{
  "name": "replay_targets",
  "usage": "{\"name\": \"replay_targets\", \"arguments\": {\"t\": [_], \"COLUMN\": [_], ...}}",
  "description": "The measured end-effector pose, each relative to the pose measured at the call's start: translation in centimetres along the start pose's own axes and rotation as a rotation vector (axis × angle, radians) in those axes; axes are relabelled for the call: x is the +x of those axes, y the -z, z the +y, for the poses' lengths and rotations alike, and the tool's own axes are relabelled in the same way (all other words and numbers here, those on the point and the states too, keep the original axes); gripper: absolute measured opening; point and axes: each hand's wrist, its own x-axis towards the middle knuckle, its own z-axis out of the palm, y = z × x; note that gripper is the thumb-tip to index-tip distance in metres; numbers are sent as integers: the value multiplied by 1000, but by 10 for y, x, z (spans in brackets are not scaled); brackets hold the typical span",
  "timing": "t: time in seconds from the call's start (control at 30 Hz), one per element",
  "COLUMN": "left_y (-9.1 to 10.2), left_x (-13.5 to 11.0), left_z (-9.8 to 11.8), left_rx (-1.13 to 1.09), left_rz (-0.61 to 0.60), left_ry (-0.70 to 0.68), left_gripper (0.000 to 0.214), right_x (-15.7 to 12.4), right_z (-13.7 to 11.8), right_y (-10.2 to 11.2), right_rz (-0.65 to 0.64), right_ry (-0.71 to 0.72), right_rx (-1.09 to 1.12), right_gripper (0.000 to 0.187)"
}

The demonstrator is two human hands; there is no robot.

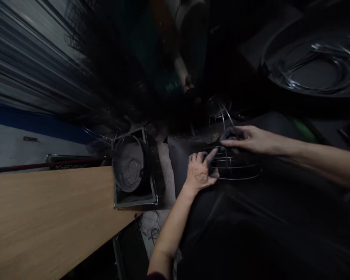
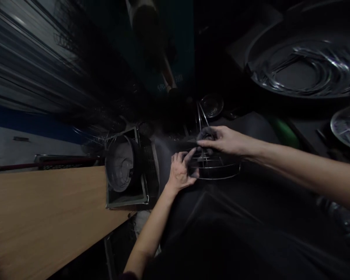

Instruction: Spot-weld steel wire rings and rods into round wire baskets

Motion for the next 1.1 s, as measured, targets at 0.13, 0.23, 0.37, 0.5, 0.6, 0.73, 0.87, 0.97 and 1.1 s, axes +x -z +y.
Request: {"name": "replay_targets", "arguments": {"t": [0.13, 0.23, 0.37, 0.5, 0.6, 0.73, 0.87, 0.97, 1.1], "left_y": [8, 20, 42, 56, 57, 57, 60, 63, 67], "left_x": [23, 48, 86, 113, 123, 131, 141, 147, 153], "left_z": [-4, -10, -22, -33, -41, -55, -67, -73, -79], "left_rx": [-140, -225, -217, -153, -191, -254, -277, -311, -353], "left_rz": [190, 492, 590, 527, 588, 633, 629, 626, 592], "left_ry": [2, -82, -139, -53, -34, -41, -58, -66, -42], "left_gripper": [78, 70, 44, 29, 37, 43, 45, 48, 54], "right_x": [11, 25, 51, 75, 86, 98, 114, 127, 136], "right_z": [-7, -32, -72, -100, -112, -121, -123, -122, -124], "right_y": [0, 3, 9, 14, 13, 12, 14, 16, 18], "right_rz": [146, 129, 130, 144, 160, 203, 222, 229, 246], "right_ry": [57, 118, 257, 316, 309, 289, 347, 379, 339], "right_rx": [47, 99, 111, 68, 80, 87, 44, 35, 60], "right_gripper": [58, 59, 54, 47, 47, 46, 37, 33, 30]}}
